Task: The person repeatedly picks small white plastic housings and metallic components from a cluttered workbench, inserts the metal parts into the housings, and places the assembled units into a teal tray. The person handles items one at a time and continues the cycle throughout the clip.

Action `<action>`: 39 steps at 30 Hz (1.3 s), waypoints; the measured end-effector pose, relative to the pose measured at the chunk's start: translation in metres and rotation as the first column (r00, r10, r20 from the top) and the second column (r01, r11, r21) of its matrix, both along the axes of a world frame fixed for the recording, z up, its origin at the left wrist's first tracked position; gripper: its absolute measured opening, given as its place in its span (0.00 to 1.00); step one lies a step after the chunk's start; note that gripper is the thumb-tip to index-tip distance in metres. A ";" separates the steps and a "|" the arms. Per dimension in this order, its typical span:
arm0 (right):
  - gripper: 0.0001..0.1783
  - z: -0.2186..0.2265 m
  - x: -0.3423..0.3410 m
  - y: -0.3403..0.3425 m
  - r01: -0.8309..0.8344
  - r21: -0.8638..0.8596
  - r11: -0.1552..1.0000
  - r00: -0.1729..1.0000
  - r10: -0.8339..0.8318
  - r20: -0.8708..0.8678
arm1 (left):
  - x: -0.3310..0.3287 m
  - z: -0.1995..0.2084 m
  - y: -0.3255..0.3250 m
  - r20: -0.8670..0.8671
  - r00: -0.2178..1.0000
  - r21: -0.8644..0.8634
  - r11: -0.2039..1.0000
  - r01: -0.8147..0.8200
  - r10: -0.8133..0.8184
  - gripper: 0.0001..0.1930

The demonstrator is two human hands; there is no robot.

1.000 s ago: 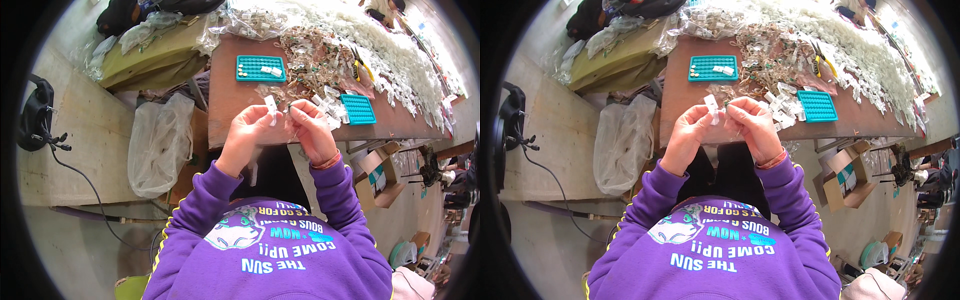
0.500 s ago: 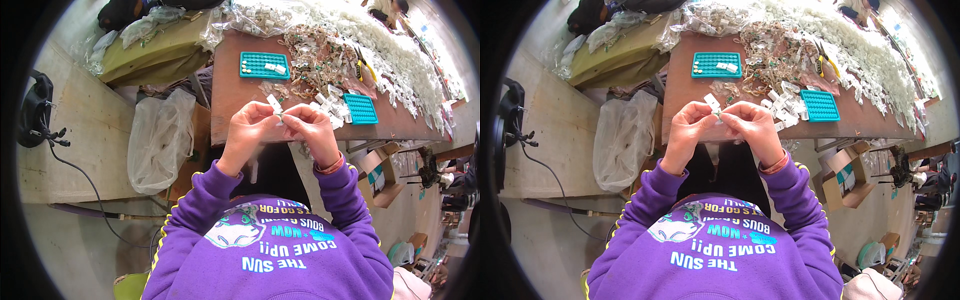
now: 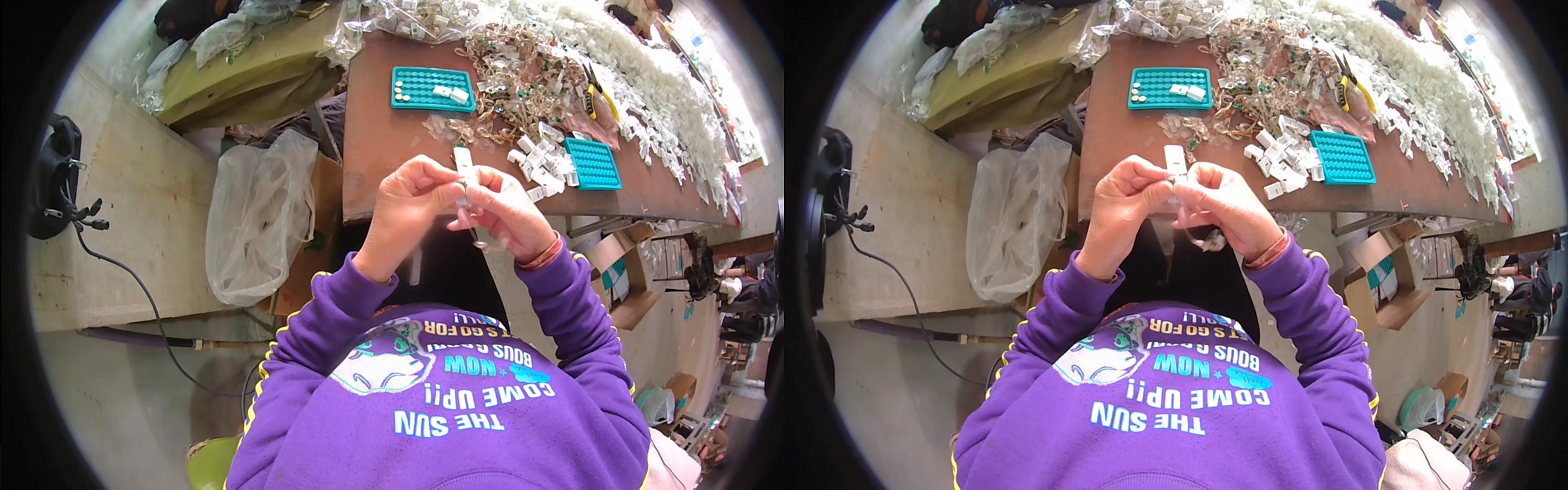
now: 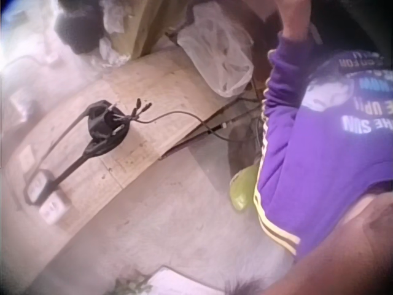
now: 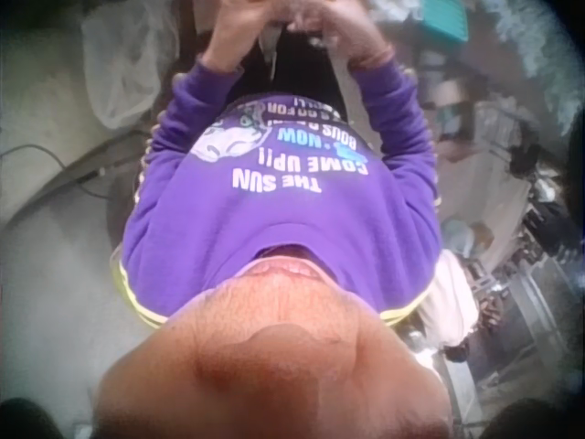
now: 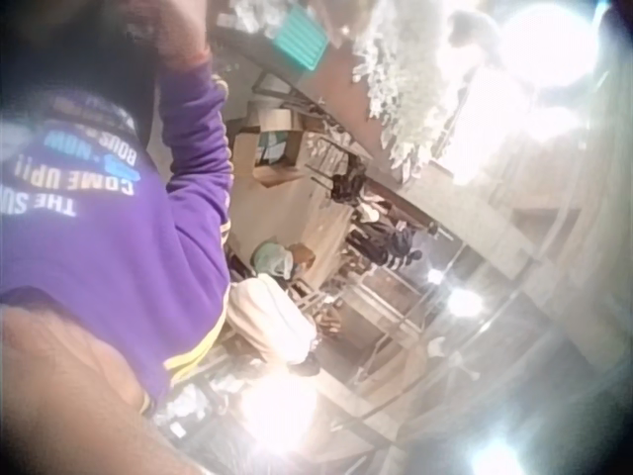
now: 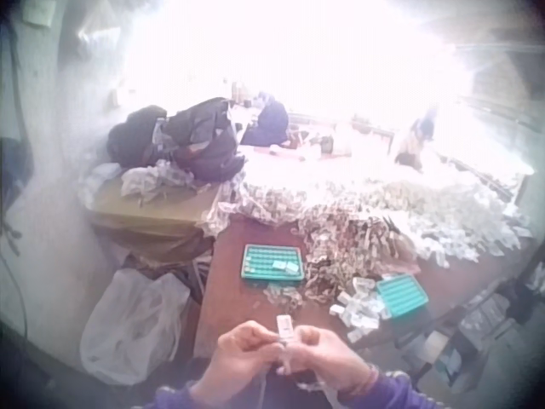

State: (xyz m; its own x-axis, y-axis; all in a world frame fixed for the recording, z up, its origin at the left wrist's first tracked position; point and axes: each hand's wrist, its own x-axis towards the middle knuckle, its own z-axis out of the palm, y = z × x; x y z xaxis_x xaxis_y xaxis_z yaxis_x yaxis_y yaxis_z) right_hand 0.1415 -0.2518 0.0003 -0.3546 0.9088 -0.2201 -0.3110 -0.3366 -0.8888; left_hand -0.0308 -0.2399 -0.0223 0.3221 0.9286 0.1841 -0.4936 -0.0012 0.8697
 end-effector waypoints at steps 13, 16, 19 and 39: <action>0.05 -0.003 -0.014 -0.012 0.127 0.501 0.856 0.814 -0.379 0.441 | 0.010 -0.003 -0.005 -0.161 0.888 0.166 0.899 -0.406 0.430 0.07; 0.04 -0.005 -0.019 -0.014 0.152 0.496 0.855 0.822 -0.388 0.416 | 0.009 -0.007 -0.004 -0.191 0.848 0.238 0.862 -0.448 0.494 0.08; 0.03 -0.002 -0.022 -0.014 0.101 0.606 0.789 0.757 -0.456 0.468 | 0.009 -0.010 -0.002 -0.207 0.802 0.354 0.807 -0.472 0.560 0.07; 0.07 0.003 -0.026 -0.011 0.105 0.416 0.903 0.892 -0.271 0.362 | 0.003 -0.014 -0.003 -0.125 0.892 0.162 0.896 -0.413 0.434 0.05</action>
